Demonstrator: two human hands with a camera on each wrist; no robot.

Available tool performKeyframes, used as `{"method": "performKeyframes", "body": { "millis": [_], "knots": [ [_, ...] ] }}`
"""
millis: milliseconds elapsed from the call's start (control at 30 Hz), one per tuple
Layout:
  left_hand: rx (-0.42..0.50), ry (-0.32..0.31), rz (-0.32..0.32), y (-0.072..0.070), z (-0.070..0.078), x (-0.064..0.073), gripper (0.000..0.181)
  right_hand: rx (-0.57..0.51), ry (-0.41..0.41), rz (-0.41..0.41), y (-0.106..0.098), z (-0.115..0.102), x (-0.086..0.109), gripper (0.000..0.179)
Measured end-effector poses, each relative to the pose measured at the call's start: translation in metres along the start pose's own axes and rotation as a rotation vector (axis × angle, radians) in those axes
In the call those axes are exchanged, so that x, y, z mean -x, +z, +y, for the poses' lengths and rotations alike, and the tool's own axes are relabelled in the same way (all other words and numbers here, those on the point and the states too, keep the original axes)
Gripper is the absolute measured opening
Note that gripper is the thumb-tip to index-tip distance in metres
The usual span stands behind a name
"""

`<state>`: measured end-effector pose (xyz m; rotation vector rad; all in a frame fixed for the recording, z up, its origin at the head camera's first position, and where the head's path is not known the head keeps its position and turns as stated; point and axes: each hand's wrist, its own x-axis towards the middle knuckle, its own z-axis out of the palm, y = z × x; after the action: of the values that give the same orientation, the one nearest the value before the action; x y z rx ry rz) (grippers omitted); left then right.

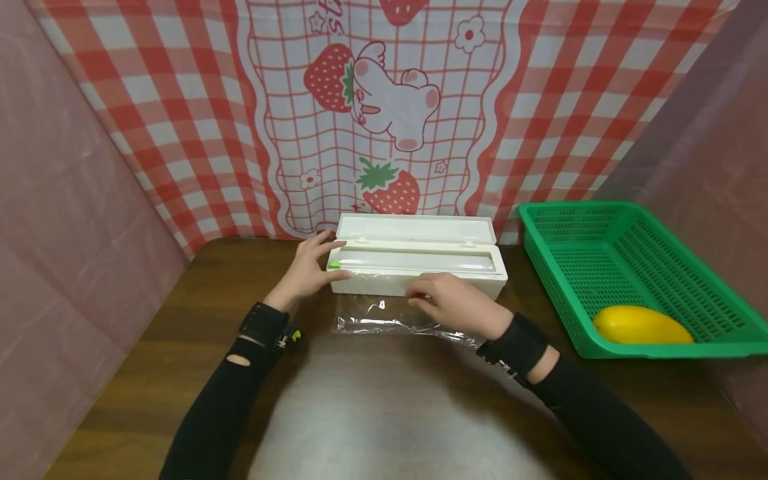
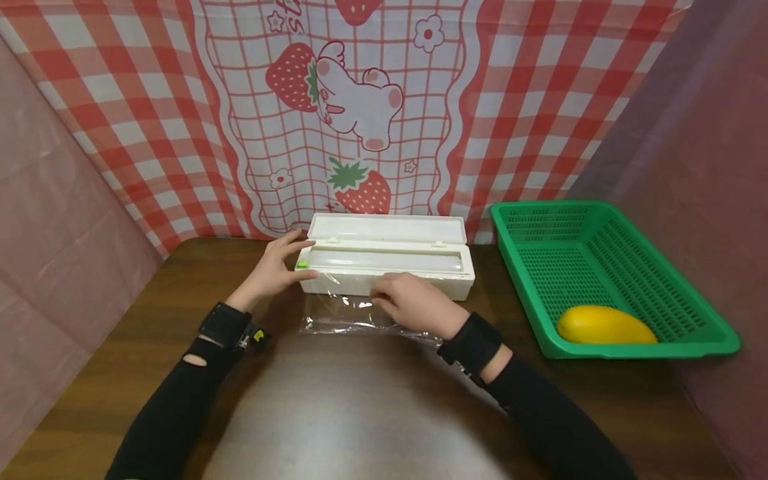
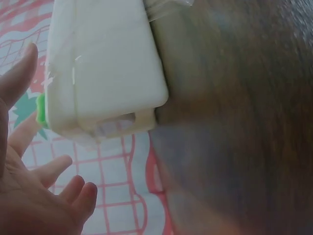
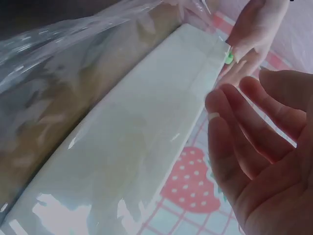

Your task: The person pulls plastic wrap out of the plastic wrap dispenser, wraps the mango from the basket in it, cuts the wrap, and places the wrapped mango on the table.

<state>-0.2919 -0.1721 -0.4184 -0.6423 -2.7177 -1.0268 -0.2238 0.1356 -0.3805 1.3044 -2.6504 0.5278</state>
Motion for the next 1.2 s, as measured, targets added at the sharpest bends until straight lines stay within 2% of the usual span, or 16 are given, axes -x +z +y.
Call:
{"method": "performKeyframes", "body": {
  "millis": [200, 433, 633, 900, 1200],
  "knots": [
    [0.016, -0.023, -0.021, 0.006, -0.002, -0.001, 0.069, -0.017, 0.001, 0.014, 0.008, -0.003, -0.022, 0.018],
    [-0.005, -0.019, -0.015, 0.007, -0.001, -0.003, 0.068, 0.039, -0.011, 0.009, 0.016, -0.002, -0.034, 0.023],
    [-0.015, -0.011, -0.020, 0.009, -0.004, -0.002, 0.070, 0.042, 0.016, 0.021, 0.018, 0.002, -0.034, 0.024],
    [-0.001, 0.020, -0.007, 0.010, -0.005, 0.000, 0.063, 0.056, -0.013, 0.083, 0.021, 0.010, -0.033, 0.023],
    [-0.001, 0.031, 0.019, 0.013, -0.010, 0.002, 0.055, 0.053, 0.026, 0.086, 0.022, 0.019, -0.022, 0.022]
  ]
}}
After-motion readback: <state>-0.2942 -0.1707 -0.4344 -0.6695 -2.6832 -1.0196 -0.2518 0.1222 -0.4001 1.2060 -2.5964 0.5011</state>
